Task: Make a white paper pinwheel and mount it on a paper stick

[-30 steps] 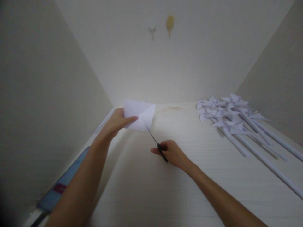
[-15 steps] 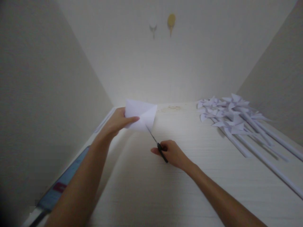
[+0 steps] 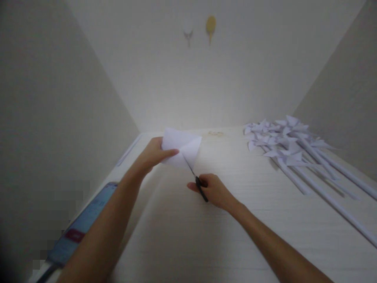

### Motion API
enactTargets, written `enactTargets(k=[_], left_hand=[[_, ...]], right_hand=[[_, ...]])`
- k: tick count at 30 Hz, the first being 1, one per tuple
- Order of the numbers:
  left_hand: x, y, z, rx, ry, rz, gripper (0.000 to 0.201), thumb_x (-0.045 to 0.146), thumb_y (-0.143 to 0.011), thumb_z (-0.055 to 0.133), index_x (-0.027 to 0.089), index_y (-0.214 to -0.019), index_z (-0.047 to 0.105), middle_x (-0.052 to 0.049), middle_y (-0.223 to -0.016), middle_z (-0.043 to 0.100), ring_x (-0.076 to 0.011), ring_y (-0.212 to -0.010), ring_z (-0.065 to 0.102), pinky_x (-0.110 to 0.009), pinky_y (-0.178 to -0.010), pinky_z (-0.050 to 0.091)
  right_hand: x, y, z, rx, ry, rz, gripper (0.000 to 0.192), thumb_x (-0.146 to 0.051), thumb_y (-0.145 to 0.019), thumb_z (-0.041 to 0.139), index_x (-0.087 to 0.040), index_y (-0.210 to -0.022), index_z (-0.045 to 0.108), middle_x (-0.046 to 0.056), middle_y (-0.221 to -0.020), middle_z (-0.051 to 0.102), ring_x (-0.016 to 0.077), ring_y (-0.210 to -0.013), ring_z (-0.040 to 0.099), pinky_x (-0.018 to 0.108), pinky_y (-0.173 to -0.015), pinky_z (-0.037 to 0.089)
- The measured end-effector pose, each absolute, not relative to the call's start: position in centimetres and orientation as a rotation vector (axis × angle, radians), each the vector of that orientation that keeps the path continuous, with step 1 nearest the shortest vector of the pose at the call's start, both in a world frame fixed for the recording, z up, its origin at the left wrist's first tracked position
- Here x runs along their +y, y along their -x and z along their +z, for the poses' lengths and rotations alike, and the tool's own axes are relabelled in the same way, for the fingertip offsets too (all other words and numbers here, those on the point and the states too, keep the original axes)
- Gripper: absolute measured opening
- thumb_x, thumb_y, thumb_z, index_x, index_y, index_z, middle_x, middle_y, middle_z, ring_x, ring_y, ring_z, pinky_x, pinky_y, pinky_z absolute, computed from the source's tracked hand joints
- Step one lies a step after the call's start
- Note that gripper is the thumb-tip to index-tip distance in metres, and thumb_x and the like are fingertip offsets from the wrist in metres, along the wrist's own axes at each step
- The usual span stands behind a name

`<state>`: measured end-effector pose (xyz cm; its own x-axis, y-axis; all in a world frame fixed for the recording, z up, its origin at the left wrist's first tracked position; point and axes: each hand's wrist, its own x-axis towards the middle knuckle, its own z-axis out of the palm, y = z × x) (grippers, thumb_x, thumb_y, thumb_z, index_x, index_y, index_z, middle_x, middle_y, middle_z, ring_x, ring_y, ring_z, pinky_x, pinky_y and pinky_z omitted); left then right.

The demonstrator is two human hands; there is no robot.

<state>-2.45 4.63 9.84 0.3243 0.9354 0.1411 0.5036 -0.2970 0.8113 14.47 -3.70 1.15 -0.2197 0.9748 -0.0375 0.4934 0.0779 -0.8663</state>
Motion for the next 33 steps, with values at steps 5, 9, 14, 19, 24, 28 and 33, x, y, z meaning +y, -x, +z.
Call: enactTargets(k=[5, 9, 14, 19, 24, 28, 33], left_hand=[[4.44, 2.35, 9.95, 1.276, -1.919, 0.816, 0.028, 0.027, -0.055, 0.061, 0.009, -0.077, 0.060, -0.008, -0.076, 0.062, -0.0178, -0.068, 0.055, -0.025, -0.054, 0.042], [4.40, 2.34, 9.93, 1.261, -1.902, 0.813, 0.027, 0.026, -0.056, 0.061, 0.009, -0.077, 0.060, -0.008, -0.075, 0.062, -0.0166, -0.065, 0.055, -0.025, -0.054, 0.042], [4.40, 2.34, 9.97, 1.263, -1.906, 0.820, 0.026, 0.026, -0.056, 0.061, 0.009, -0.076, 0.060, -0.008, -0.075, 0.061, -0.0161, -0.064, 0.054, -0.024, -0.053, 0.041], [4.34, 2.36, 10.07, 1.286, -1.877, 0.822, 0.025, 0.026, -0.055, 0.062, 0.010, -0.075, 0.060, -0.007, -0.072, 0.061, -0.0152, -0.062, 0.053, -0.023, -0.051, 0.039], [4.36, 2.42, 10.01, 1.280, -1.866, 0.827, 0.026, 0.025, -0.055, 0.062, 0.010, -0.075, 0.060, -0.007, -0.075, 0.062, -0.0163, -0.065, 0.054, -0.024, -0.053, 0.041], [4.42, 2.47, 9.94, 1.274, -1.870, 0.831, 0.025, 0.025, -0.055, 0.061, 0.009, -0.075, 0.060, -0.008, -0.075, 0.062, -0.0164, -0.064, 0.054, -0.025, -0.053, 0.042], [4.42, 2.45, 9.94, 1.258, -1.887, 0.831, 0.026, 0.024, -0.056, 0.060, 0.009, -0.076, 0.060, -0.007, -0.075, 0.061, -0.0160, -0.064, 0.054, -0.025, -0.054, 0.042]], right_hand=[[-3.71, -14.44, 1.26, -1.785, 1.463, 1.058, 0.042, -0.055, -0.070, 0.047, -0.018, -0.053, 0.037, -0.004, -0.051, 0.033, 0.0080, -0.048, 0.030, 0.023, -0.043, 0.023], [-3.69, -14.46, 1.28, -1.795, 1.469, 1.038, 0.043, -0.055, -0.070, 0.047, -0.018, -0.052, 0.036, -0.004, -0.051, 0.032, 0.0079, -0.047, 0.029, 0.023, -0.044, 0.023], [-3.64, -14.53, 1.26, -1.814, 1.504, 1.004, 0.044, -0.057, -0.070, 0.046, -0.018, -0.051, 0.035, -0.004, -0.051, 0.031, 0.0081, -0.048, 0.029, 0.023, -0.044, 0.022], [-3.63, -14.52, 1.27, -1.793, 1.511, 0.971, 0.045, -0.055, -0.069, 0.048, -0.018, -0.048, 0.033, -0.004, -0.049, 0.027, 0.0076, -0.047, 0.026, 0.023, -0.043, 0.020], [-3.60, -14.55, 1.20, -1.786, 1.526, 0.951, 0.046, -0.057, -0.067, 0.049, -0.018, -0.048, 0.032, -0.004, -0.049, 0.027, 0.0074, -0.046, 0.026, 0.023, -0.043, 0.020], [-3.61, -14.61, 1.23, -1.773, 1.525, 0.974, 0.046, -0.056, -0.068, 0.049, -0.018, -0.048, 0.033, -0.004, -0.047, 0.028, 0.0071, -0.045, 0.026, 0.023, -0.042, 0.020], [-3.62, -14.65, 1.19, -1.743, 1.510, 1.043, 0.046, -0.056, -0.067, 0.050, -0.018, -0.047, 0.035, -0.005, -0.045, 0.031, 0.0071, -0.043, 0.029, 0.023, -0.042, 0.021]])
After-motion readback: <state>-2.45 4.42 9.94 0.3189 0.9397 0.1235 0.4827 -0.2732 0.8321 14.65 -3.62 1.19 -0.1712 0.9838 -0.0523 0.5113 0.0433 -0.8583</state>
